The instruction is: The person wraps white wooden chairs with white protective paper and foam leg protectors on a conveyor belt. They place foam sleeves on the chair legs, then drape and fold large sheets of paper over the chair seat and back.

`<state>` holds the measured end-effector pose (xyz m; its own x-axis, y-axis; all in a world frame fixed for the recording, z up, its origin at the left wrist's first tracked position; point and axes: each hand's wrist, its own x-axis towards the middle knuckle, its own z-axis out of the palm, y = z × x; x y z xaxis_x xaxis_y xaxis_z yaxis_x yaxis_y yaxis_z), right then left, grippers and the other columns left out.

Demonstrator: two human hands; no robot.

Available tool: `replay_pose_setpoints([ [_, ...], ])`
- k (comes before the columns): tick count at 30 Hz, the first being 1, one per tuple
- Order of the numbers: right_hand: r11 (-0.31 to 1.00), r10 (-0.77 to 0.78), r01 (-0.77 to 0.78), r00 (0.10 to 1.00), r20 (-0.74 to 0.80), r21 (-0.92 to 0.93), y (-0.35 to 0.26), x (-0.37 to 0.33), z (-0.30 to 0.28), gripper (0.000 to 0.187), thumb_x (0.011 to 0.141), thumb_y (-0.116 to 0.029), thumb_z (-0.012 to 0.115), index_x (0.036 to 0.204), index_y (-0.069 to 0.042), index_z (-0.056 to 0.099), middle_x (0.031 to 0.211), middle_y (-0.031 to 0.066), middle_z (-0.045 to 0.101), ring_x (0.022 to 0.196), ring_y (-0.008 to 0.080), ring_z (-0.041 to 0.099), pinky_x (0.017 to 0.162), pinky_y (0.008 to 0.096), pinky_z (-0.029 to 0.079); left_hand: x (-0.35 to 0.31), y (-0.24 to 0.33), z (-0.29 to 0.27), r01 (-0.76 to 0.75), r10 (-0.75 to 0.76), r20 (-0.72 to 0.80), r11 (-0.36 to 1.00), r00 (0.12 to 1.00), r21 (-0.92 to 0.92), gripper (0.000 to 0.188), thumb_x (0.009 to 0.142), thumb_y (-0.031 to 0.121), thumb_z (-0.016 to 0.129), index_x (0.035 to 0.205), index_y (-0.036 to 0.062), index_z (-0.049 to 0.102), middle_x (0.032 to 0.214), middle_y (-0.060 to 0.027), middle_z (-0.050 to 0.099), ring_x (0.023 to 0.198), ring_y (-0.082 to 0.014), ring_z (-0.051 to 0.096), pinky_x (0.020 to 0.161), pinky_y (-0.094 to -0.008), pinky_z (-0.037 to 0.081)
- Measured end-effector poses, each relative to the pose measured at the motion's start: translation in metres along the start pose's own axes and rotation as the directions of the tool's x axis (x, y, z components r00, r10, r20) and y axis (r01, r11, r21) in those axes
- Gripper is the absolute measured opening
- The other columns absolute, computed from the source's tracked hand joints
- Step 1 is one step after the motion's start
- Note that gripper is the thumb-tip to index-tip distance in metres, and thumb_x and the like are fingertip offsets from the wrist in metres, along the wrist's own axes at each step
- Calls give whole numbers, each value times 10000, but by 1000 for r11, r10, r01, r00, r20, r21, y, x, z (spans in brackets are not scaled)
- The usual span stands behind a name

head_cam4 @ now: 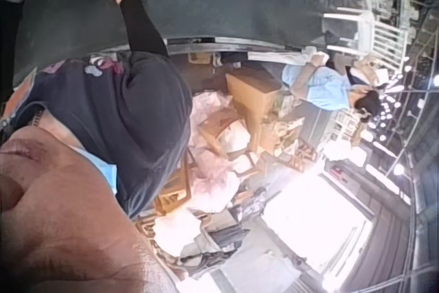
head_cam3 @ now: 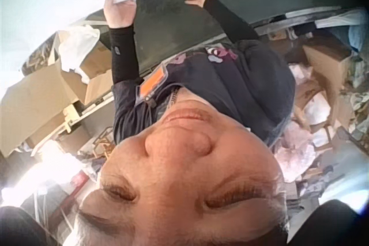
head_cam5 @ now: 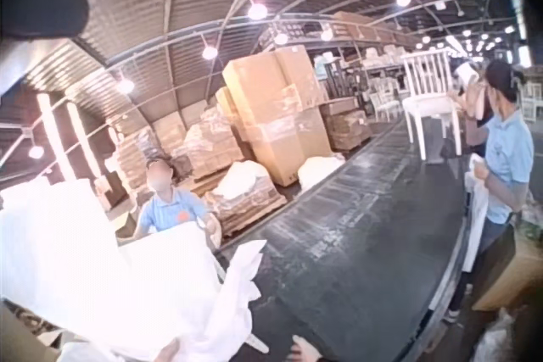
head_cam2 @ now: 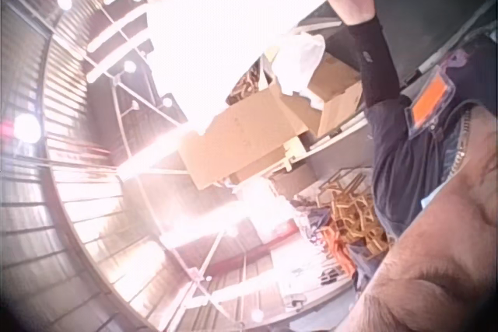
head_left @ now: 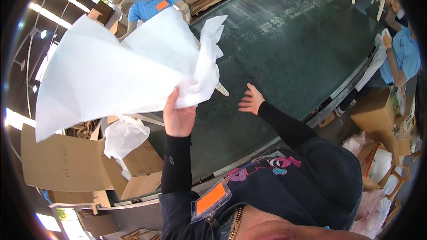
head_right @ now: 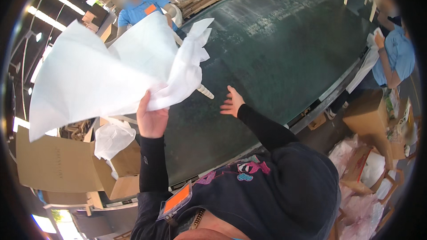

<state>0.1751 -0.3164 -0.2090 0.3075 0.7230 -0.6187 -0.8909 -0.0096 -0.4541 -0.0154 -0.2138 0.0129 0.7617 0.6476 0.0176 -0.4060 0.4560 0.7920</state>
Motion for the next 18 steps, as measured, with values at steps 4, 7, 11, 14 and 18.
replay_pose_setpoints([
  [4, 774, 89, -586, 478, 874, 241, 7, 23, 63, 913, 881, -716, 479, 1518, -95, 275, 1548, 175, 314, 1339, 453, 397, 1080, 631, 309, -13, -6, 23, -85, 84, -52, 996, 995, -1, 369, 1009, 212, 508, 1281, -37, 504, 1308, -157, 573, 1200, -258, 570, 1002, -419, 470],
  [7, 712, -269, -478, 491, 828, 515, -18, 37, 128, 730, 958, -618, 421, 1484, -116, 351, 1491, 143, 420, 1293, 378, 474, 1099, 560, 334, -22, -3, 33, -124, 124, -36, 992, 992, 17, 380, 1037, 237, 465, 1315, -23, 471, 1322, -154, 562, 1208, -260, 568, 985, -416, 498],
  [11, 852, -128, -120, 896, 426, 510, -84, 63, 146, 470, 990, -394, 427, 1293, -51, 529, 1283, 124, 587, 1179, 326, 560, 1048, 514, 406, -16, 3, 34, -207, 216, -117, 975, 969, 83, 406, 1053, 279, 434, 1362, 16, 423, 1329, -138, 560, 1211, -267, 565, 960, -412, 523],
  [14, 799, -161, -64, 935, 317, 597, -122, 74, 110, 432, 928, -318, 466, 1216, -10, 561, 1214, 169, 615, 1150, 337, 579, 1042, 526, 411, -21, 15, -9, -243, 253, -225, 968, 941, 69, 376, 1050, 269, 439, 1326, 16, 465, 1330, -140, 566, 1246, -274, 539, 1060, -435, 447],
  [18, 785, -444, 264, 870, 214, 560, -221, 54, 54, 353, 943, -276, 484, 1144, -11, 601, 1145, 129, 658, 1081, 316, 616, 996, 484, 456, 26, 22, -50, -214, 206, -168, 976, 964, -35, 298, 1038, 234, 461, 1242, 33, 542, 1306, -117, 598, 1285, -261, 516, 1122, -482, 371],
])
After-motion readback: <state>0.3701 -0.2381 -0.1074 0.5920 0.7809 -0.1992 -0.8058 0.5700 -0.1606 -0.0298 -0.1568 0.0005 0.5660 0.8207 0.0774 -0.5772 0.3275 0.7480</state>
